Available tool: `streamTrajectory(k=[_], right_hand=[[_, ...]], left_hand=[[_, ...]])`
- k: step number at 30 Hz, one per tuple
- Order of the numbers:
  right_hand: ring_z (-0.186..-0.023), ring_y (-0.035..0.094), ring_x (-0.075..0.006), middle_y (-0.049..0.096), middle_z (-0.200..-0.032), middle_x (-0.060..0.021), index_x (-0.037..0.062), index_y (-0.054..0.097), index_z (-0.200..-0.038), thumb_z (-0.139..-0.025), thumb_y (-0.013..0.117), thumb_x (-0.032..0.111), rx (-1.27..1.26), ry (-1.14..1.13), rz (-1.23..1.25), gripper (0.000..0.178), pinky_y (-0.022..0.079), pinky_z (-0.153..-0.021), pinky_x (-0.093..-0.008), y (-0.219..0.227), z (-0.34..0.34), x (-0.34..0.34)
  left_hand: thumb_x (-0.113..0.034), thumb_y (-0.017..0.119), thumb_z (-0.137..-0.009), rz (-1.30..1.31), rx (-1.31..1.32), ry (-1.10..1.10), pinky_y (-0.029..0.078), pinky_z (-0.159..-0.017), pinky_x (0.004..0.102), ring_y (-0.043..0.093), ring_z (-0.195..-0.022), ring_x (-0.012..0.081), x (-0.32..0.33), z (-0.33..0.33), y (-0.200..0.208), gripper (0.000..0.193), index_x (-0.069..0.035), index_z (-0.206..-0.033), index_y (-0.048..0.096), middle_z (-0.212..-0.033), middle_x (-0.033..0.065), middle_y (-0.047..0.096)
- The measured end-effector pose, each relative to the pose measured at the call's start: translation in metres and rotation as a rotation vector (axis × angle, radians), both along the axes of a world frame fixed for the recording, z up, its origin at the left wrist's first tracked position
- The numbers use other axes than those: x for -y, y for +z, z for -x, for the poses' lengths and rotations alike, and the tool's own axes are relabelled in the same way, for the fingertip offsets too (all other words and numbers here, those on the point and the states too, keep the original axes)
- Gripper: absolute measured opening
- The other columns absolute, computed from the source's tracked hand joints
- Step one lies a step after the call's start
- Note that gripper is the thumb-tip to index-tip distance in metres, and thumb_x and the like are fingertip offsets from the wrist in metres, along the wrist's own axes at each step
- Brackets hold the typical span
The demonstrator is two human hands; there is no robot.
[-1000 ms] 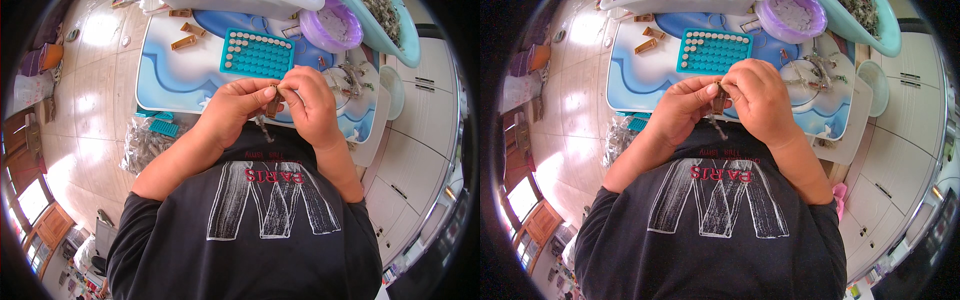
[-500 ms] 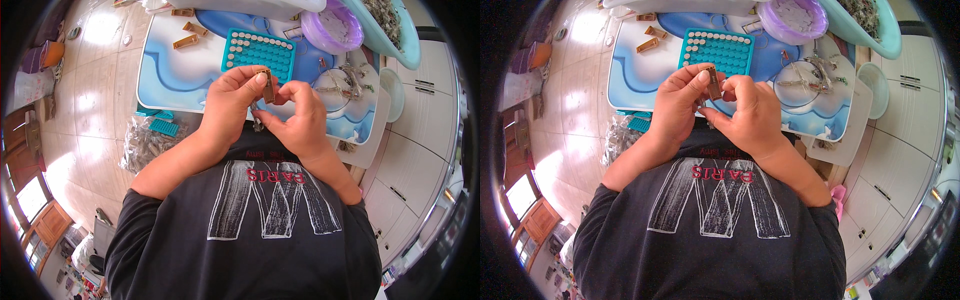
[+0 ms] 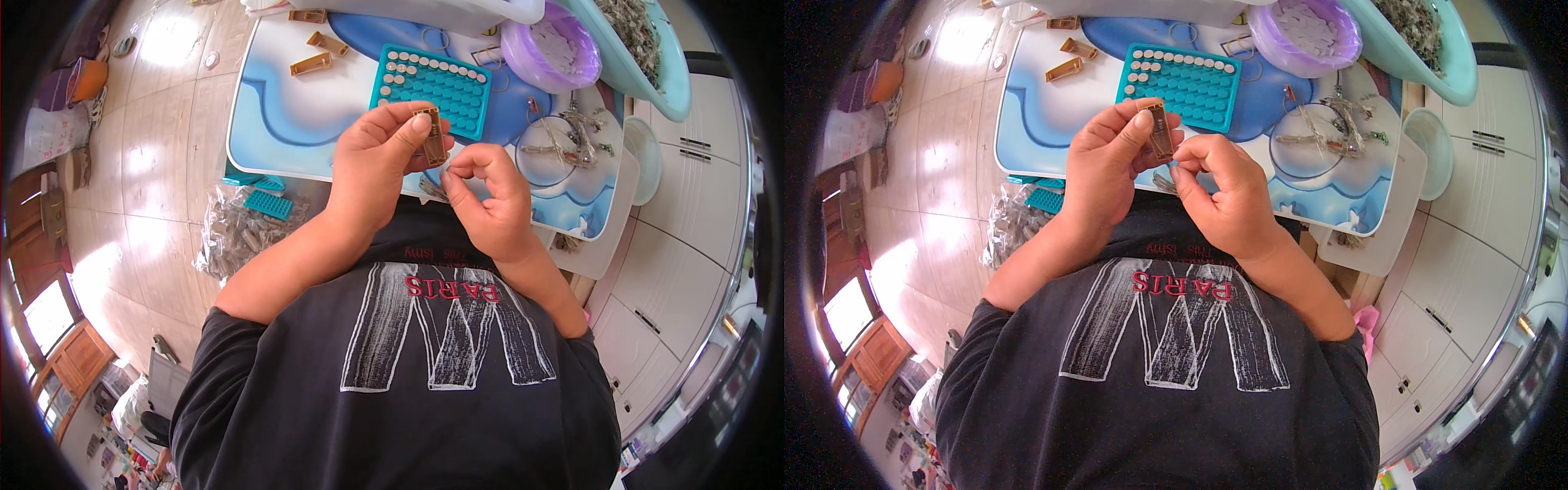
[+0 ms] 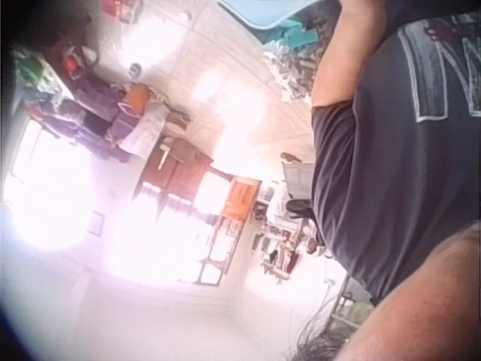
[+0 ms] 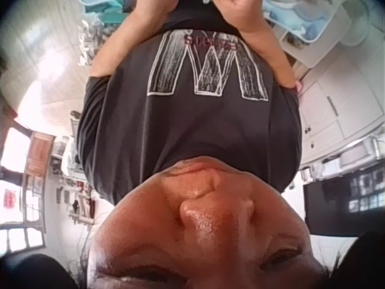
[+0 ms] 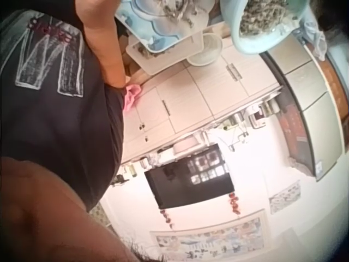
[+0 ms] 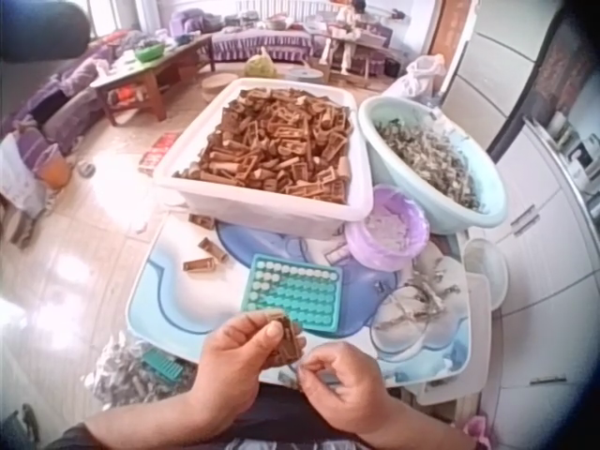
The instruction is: The person assembles small metal and plastic components into plastic casings by hand at a workbench.
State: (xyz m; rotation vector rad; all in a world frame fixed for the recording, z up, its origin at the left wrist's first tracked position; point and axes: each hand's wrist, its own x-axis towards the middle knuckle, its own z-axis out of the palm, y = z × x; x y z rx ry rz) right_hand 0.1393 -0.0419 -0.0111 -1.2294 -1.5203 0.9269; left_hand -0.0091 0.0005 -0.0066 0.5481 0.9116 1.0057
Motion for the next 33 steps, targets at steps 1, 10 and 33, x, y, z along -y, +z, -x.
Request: streamTrajectory(k=[1,10,33], right_hand=[[-0.065,0.059,-0.0178,0.061,-0.073,-0.0069,0.0034,0.056,-0.092,-0.075,0.064,-0.004,0.056,0.002,-0.024,0.019,0.046,-0.062,-0.0294,0.0,0.0,-0.001],[-0.063,0.059,-0.0236,0.062,-0.07,-0.0059,0.0073,0.062,-0.093,-0.073,0.066,0.002,0.425,0.082,-0.292,0.021,0.041,-0.059,-0.0354,0.003,-0.003,-0.011],[-0.071,0.057,-0.0214,0.053,-0.073,-0.0016,0.0112,0.066,-0.081,-0.067,0.068,0.007,0.699,0.101,-0.441,0.014,0.046,-0.061,-0.0344,-0.03,0.032,-0.092]], left_hand=[[-0.017,0.058,-0.091,-0.006,0.004,-0.005,0.054,-0.074,0.0296,0.064,-0.085,0.0173,0.0,0.0,0.0,0.025,0.002,-0.108,0.056,-0.096,0.0105,0.065],[-0.017,0.056,-0.092,-0.005,-0.101,-0.05,0.054,-0.074,0.0281,0.064,-0.086,0.0177,0.002,0.001,-0.001,0.024,0.001,-0.109,0.058,-0.098,0.0129,0.065],[-0.023,0.052,-0.095,0.141,0.026,0.113,0.049,-0.071,0.0266,0.061,-0.081,0.0149,-0.008,0.046,-0.018,0.031,0.001,-0.115,0.056,-0.097,0.0099,0.063]])
